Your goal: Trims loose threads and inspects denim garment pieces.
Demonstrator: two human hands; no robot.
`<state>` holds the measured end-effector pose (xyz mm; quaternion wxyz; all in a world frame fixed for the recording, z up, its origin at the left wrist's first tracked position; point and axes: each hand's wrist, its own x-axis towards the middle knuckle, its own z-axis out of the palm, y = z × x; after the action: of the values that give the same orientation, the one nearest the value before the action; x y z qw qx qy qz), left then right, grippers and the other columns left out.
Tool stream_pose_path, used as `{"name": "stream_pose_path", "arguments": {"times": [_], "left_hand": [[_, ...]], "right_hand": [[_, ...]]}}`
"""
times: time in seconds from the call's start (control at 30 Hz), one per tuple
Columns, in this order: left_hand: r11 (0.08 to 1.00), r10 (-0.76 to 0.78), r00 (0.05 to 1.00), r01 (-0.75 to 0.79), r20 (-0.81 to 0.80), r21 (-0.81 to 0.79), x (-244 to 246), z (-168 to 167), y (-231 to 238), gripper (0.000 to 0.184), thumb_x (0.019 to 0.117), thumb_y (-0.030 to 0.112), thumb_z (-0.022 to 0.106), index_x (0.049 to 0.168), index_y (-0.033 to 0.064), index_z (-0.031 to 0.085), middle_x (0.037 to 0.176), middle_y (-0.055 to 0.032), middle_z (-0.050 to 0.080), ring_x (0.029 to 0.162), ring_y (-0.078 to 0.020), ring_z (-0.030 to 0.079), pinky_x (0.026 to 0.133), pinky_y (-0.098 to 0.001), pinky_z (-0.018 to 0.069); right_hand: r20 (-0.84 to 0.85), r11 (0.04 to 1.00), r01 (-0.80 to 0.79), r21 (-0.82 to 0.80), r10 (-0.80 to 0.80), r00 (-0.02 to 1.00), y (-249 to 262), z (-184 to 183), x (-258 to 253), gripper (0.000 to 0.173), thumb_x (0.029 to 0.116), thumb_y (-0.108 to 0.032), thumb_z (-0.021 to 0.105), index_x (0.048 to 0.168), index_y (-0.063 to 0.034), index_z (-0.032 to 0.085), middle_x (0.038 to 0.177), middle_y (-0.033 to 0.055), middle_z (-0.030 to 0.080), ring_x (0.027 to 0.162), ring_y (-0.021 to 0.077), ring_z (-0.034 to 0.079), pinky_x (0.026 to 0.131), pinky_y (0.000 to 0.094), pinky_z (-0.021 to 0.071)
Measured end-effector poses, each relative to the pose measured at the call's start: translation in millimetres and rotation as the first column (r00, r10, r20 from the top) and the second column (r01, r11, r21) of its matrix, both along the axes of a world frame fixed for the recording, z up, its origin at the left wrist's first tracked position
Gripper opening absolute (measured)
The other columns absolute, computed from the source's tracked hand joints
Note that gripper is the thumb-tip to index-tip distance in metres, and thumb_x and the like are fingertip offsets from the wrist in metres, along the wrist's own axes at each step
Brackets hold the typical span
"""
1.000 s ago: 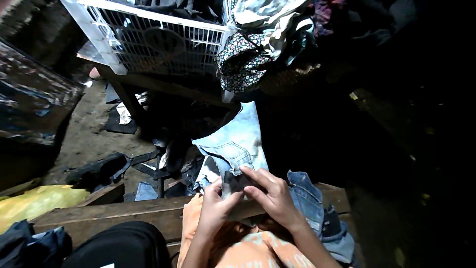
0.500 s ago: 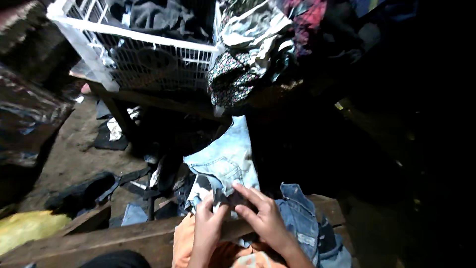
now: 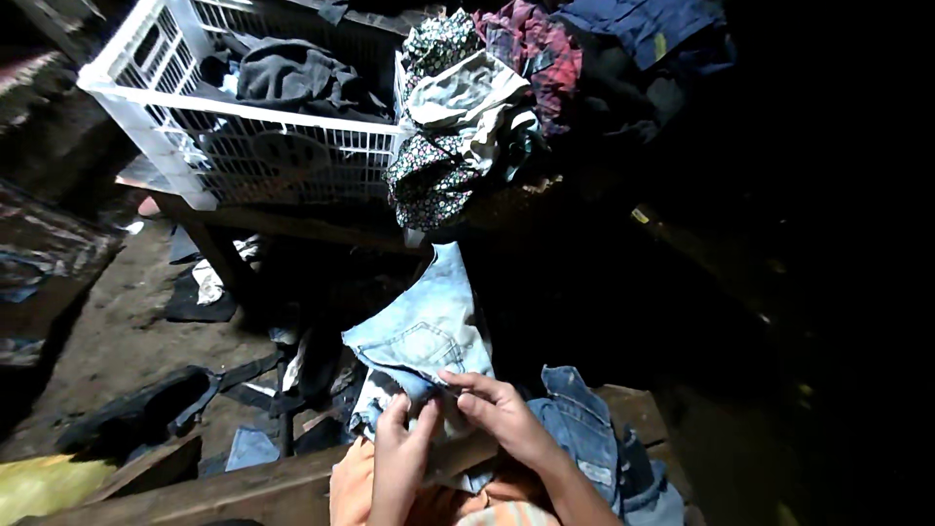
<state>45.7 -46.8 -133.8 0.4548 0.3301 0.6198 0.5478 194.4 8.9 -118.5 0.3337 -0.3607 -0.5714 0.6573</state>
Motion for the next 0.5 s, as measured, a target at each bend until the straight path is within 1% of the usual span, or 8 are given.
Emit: {"name": "stream_pose_path", "arguments": {"times": [0.03,0.07,0.1,0.17,0.27,0.4,0.47,0.5], "left_hand": [[0.999,-0.019,1.0,0.019,0.005,-0.029,-1,4,0,0.014,0.085,0.005,0.065,0.097,-0.0031,0.068,0.089,0.0015,0.069,0.085,0.0042,0.064,0.081,-0.0167,0.054],[0.998,-0.032,0.999,0.033,0.02,-0.056,-2,9,-1,0.019,0.082,0.0,0.067,0.1,-0.0049,0.066,0.091,0.0009,0.069,0.086,0.0043,0.065,0.081,-0.0171,0.0543],[0.998,-0.032,0.999,0.034,0.043,-0.057,-3,10,-1,0.02,0.0797,-0.003,0.068,0.1,-0.0044,0.066,0.09,0.0024,0.07,0.085,0.0046,0.066,0.081,-0.017,0.0553],[0.999,-0.014,0.992,0.018,0.124,-0.03,-3,11,1,0.02,0.0775,-0.008,0.065,0.095,0.0018,0.067,0.084,0.0076,0.071,0.08,0.0047,0.067,0.077,-0.0171,0.057],[1.0,-0.016,0.987,0.013,0.162,0.022,-1,9,-1,0.018,0.0791,-0.007,0.061,0.09,0.0048,0.069,0.083,0.0093,0.071,0.079,0.0043,0.067,0.077,-0.0172,0.057],[0.999,-0.024,1.0,0.023,0.019,0.047,6,4,-6,0.012,0.0805,-0.003,0.06,0.088,-0.001,0.069,0.085,0.004,0.068,0.082,0.0065,0.064,0.079,-0.0139,0.054],[0.997,-0.013,0.998,0.017,-0.058,0.072,8,-1,-6,0.011,0.0812,-0.001,0.061,0.087,-0.0037,0.07,0.084,0.0002,0.068,0.082,0.0062,0.063,0.079,-0.0126,0.0522],[0.996,-0.014,0.996,0.021,-0.084,0.081,7,-3,-5,0.011,0.0817,0.0,0.062,0.087,-0.0042,0.071,0.084,-0.0011,0.068,0.082,0.0055,0.063,0.079,-0.0126,0.0515]], "right_hand": [[0.086,0.995,-0.018,0.102,0.009,0.996,-1,0,1,0.036,0.1025,-0.017,0.056,0.13,0.0033,0.065,0.126,0.0038,0.07,0.099,-0.0059,0.063,0.089,0.015,0.0509],[0.192,0.976,-0.032,0.216,-0.011,0.981,-4,-1,2,0.037,0.1023,-0.022,0.058,0.131,-0.0003,0.067,0.126,0.0063,0.071,0.105,0.0002,0.066,0.094,0.0212,0.0529],[0.291,0.95,-0.041,0.309,-0.054,0.955,-8,-3,2,0.038,0.1018,-0.027,0.058,0.131,-0.0057,0.069,0.124,0.007,0.072,0.105,0.0063,0.068,0.092,0.0284,0.0554],[0.416,0.902,-0.045,0.429,-0.153,0.896,-14,-4,1,0.041,0.1008,-0.036,0.058,0.133,-0.0141,0.069,0.111,0.007,0.074,0.093,0.0136,0.071,0.078,0.0359,0.0586],[0.474,0.866,-0.047,0.498,-0.227,0.851,-19,-9,4,0.046,0.1007,-0.042,0.056,0.137,-0.0159,0.067,0.102,0.0076,0.074,0.081,0.0151,0.07,0.068,0.0354,0.0583],[0.458,0.828,-0.012,0.561,-0.299,0.837,-20,-19,2,0.048,0.1008,-0.046,0.054,0.134,-0.0144,0.069,0.091,0.0089,0.071,0.071,0.0162,0.067,0.061,0.034,0.0552],[0.41,0.825,0.036,0.563,-0.317,0.855,-18,-22,-3,0.047,0.1006,-0.045,0.055,0.13,-0.0124,0.071,0.09,0.0083,0.071,0.073,0.0129,0.067,0.064,0.03,0.0553],[0.373,0.854,0.059,0.517,-0.287,0.883,-17,-21,-4,0.046,0.101,-0.042,0.056,0.129,-0.0093,0.071,0.096,0.0077,0.072,0.08,0.0085,0.067,0.07,0.0262,0.056]]}}
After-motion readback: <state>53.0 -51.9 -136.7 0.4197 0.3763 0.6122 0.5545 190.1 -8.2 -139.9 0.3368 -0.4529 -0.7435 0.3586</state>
